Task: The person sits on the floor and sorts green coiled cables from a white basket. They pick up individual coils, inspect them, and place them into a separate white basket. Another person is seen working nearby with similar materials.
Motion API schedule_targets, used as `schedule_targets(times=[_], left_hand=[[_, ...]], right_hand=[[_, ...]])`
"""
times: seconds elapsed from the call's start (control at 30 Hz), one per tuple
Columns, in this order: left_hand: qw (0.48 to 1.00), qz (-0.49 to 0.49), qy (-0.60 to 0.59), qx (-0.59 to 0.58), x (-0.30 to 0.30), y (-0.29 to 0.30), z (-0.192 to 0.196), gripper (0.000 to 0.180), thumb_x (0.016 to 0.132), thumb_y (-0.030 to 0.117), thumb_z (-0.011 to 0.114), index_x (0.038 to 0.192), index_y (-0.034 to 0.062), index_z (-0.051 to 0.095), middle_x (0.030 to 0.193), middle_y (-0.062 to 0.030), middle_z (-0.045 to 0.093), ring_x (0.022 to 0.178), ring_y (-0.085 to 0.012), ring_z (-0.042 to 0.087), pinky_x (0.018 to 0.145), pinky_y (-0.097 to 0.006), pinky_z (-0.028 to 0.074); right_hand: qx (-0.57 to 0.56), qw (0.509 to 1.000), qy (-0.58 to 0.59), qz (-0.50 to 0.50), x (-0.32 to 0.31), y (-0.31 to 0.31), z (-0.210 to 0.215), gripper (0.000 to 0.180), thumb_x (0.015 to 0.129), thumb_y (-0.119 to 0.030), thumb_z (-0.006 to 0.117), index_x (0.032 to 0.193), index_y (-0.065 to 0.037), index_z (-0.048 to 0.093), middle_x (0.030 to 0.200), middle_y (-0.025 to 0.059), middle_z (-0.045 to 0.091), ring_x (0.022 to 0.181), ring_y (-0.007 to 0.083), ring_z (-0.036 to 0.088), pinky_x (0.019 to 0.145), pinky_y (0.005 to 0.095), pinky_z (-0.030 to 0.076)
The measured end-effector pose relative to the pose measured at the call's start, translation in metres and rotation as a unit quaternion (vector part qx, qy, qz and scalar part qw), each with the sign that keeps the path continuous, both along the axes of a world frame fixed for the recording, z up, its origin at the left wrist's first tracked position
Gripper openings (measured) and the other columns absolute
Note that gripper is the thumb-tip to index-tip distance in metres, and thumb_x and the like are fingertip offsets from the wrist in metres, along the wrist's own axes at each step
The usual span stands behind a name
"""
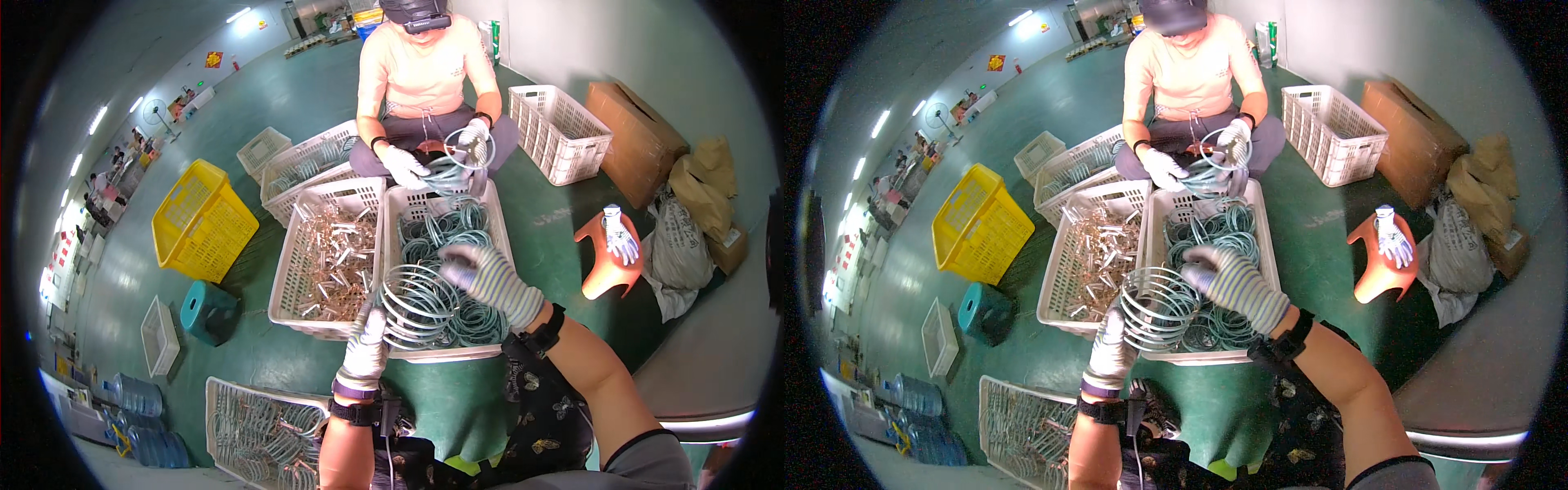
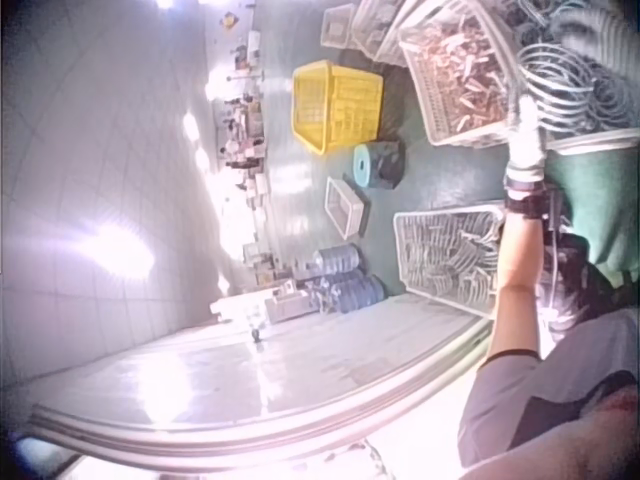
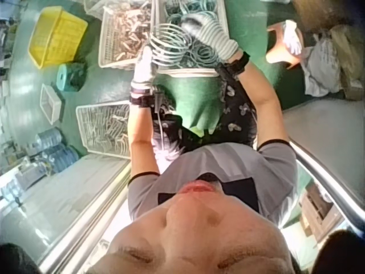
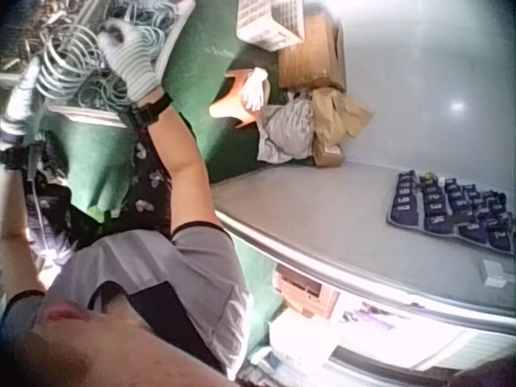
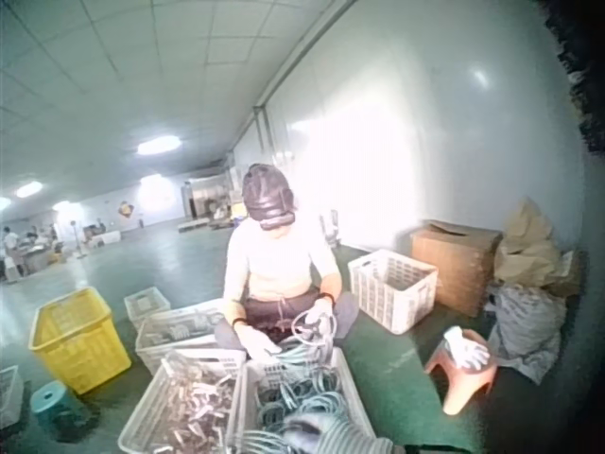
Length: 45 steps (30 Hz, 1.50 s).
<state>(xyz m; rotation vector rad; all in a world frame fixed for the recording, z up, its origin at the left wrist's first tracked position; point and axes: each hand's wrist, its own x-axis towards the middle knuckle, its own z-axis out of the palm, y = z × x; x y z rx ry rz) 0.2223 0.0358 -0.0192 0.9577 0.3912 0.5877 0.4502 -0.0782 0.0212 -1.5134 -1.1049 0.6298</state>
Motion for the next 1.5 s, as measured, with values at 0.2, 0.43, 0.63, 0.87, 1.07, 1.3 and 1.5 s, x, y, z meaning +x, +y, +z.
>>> schedule_targets(times=[0.2, 0.43, 0.63, 0.87, 1.07, 1.3, 1.5], left_hand=[[1.000, 0.016, -0.003, 0.009, -0.006, 0.008, -0.008, 0.080, 0.090, 0.043, 0.071, 0.148, 0.0021, 0.035, 0.137, -0.0103, 0.054, 0.122, -0.0216, 0.053, 0.104, -0.036, 0.044], [0.998, 0.058, -0.005, 0.017, -0.027, 0.008, -0.035, 0.051, 0.101, 0.034, 0.055, 0.140, 0.0017, 0.047, 0.130, -0.0080, 0.060, 0.116, -0.0192, 0.058, 0.104, -0.036, 0.044], [0.983, 0.147, 0.052, 0.093, -0.150, -0.006, 0.006, 0.055, 0.100, 0.050, 0.047, 0.135, 0.0071, 0.053, 0.130, -0.0081, 0.061, 0.117, -0.0211, 0.057, 0.104, -0.037, 0.045], [0.902, 0.392, -0.072, -0.166, -0.347, -0.024, -0.022, 0.077, 0.082, 0.077, 0.053, 0.123, 0.0125, 0.061, 0.116, -0.0065, 0.067, 0.098, -0.0266, 0.063, 0.082, -0.043, 0.054], [0.804, 0.552, -0.028, -0.218, -0.446, -0.063, -0.085, 0.071, 0.081, 0.071, 0.062, 0.122, 0.0136, 0.062, 0.116, -0.0047, 0.067, 0.100, -0.0283, 0.063, 0.085, -0.044, 0.054], [0.859, 0.450, 0.030, -0.242, -0.444, -0.073, -0.156, 0.065, 0.088, 0.062, 0.061, 0.131, 0.0122, 0.058, 0.126, -0.0054, 0.064, 0.110, -0.0273, 0.062, 0.093, -0.044, 0.051], [0.817, 0.465, 0.300, -0.161, -0.440, -0.083, -0.164, 0.030, 0.099, 0.038, 0.054, 0.104, 0.0109, 0.065, 0.096, -0.0048, 0.067, 0.080, -0.0187, 0.063, 0.072, -0.036, 0.054]], right_hand=[[0.183, 0.977, -0.018, -0.108, 0.002, -0.004, 0.016, 0.022, 0.093, -0.009, 0.063, 0.113, -0.002, 0.067, 0.101, 0.0033, 0.066, 0.085, 0.0085, 0.060, 0.076, 0.0238, 0.050], [0.054, 0.992, -0.094, -0.057, 0.007, 0.020, -0.033, 0.020, 0.090, -0.007, 0.063, 0.110, -0.003, 0.067, 0.106, 0.0094, 0.069, 0.099, 0.0190, 0.063, 0.091, 0.0332, 0.050], [-0.001, 0.996, -0.059, 0.069, 0.001, 0.024, -0.092, 0.020, 0.089, -0.003, 0.065, 0.109, -0.005, 0.068, 0.097, 0.0032, 0.064, 0.088, 0.0120, 0.058, 0.081, 0.0264, 0.049], [-0.167, 0.976, 0.050, 0.128, -0.005, 0.008, -0.109, 0.021, 0.090, -0.004, 0.062, 0.111, -0.004, 0.066, 0.083, -0.0003, 0.060, 0.069, 0.0085, 0.052, 0.062, 0.0251, 0.046], [-0.217, 0.968, 0.070, 0.109, -0.006, -0.005, -0.113, 0.019, 0.091, -0.006, 0.061, 0.109, -0.006, 0.066, 0.079, -0.0006, 0.059, 0.065, 0.0087, 0.054, 0.058, 0.0256, 0.049], [-0.251, 0.956, 0.006, 0.154, -0.015, -0.010, -0.104, 0.023, 0.092, -0.010, 0.061, 0.113, -0.004, 0.065, 0.087, 0.0022, 0.065, 0.071, 0.0102, 0.058, 0.064, 0.0264, 0.052], [-0.213, 0.953, -0.086, 0.197, 0.000, -0.020, -0.097, 0.025, 0.092, -0.010, 0.061, 0.115, -0.002, 0.065, 0.087, 0.0025, 0.064, 0.074, 0.0108, 0.058, 0.069, 0.0291, 0.052]])
